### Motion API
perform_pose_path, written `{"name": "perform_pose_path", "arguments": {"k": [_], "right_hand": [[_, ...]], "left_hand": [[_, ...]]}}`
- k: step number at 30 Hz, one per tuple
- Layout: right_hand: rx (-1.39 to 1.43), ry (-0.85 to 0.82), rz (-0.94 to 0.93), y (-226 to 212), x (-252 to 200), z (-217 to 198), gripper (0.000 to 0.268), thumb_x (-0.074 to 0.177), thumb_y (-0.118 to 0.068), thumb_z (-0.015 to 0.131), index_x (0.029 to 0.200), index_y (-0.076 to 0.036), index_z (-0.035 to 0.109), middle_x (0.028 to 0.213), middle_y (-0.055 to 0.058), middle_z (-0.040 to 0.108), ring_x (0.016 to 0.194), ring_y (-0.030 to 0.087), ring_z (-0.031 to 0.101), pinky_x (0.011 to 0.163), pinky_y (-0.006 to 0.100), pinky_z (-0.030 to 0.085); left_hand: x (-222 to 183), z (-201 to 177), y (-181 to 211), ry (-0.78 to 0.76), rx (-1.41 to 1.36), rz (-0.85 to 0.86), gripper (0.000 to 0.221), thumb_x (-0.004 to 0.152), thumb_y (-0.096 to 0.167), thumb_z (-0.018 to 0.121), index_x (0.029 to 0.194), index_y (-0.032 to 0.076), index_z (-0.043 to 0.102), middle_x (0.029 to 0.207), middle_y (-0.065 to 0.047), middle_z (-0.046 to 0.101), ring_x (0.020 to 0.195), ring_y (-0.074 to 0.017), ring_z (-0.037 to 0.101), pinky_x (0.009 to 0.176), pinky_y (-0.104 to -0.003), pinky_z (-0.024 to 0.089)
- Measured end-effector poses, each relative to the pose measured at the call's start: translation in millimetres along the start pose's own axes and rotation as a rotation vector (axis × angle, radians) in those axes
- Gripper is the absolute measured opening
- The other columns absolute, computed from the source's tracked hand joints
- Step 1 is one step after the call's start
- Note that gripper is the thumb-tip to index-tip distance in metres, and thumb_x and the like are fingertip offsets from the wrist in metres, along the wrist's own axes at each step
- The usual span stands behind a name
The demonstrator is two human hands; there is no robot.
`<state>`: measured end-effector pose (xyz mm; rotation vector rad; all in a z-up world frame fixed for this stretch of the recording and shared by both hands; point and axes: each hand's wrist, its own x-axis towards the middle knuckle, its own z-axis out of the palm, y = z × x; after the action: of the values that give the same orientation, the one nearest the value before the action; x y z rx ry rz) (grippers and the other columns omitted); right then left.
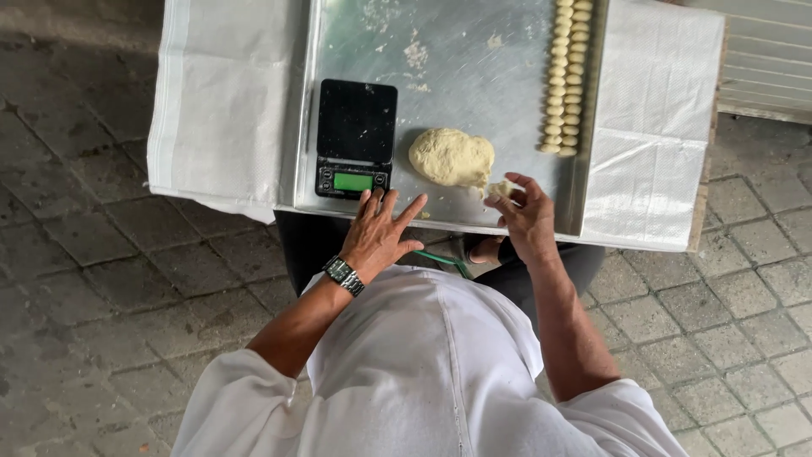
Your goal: Weighing small portions of dough on a digital scale and rolling them into uniform balls by hand.
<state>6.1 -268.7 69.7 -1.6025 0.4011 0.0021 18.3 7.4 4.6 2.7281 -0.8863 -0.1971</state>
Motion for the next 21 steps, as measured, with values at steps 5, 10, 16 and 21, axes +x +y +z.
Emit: {"name": "perform_pose_path", "arguments": {"k": [5,10,16,21], "right_hand": [[-0.026,-0.011,-0.063,28.3,9.3,11.3,0.028,0.095,-0.017,0.080,0.114,0.001,0.071,0.079,0.012,0.073,0.067,0.009,0.067,0.052,0.018,0.048],[-0.144,-0.002,-0.146,-1.2,0.8,31.6,0.015,0.098,-0.024,0.077,0.104,-0.011,0.077,0.080,0.008,0.072,0.080,0.007,0.060,0.067,0.023,0.053],[-0.498,-0.035,-0.557,-0.1,-9.5,29.0,0.031,0.092,-0.009,0.077,0.123,-0.015,0.078,0.096,0.008,0.073,0.098,0.032,0.068,0.085,0.039,0.055],[-0.182,-0.081,-0.290,-43.8,-24.2,36.0,0.039,0.109,-0.012,0.050,0.146,-0.013,0.060,0.086,-0.001,0.069,0.083,0.007,0.055,0.082,0.028,0.051]], "left_hand": [[18.9,-29.1,26.7,0.117,-0.604,-0.056,0.070,0.103,0.057,0.051,0.161,0.022,0.035,0.140,-0.020,0.052,0.126,-0.0415,0.058,0.113,-0.060,0.038],[45.8,-76.0,68.1,-0.052,-1.411,-0.320,0.069,0.106,0.059,0.038,0.159,0.015,0.039,0.153,-0.022,0.049,0.138,-0.0404,0.050,0.100,-0.060,0.050],[67.5,-37.7,74.5,-0.111,-2.109,-0.524,0.043,0.097,0.044,0.071,0.130,0.016,0.068,0.108,0.000,0.071,0.101,-0.0147,0.073,0.096,-0.032,0.056],[66.4,-43.6,60.0,0.111,-1.748,-0.412,0.042,0.100,0.027,0.071,0.132,0.000,0.066,0.119,-0.021,0.073,0.109,-0.0251,0.072,0.095,-0.037,0.056]]}}
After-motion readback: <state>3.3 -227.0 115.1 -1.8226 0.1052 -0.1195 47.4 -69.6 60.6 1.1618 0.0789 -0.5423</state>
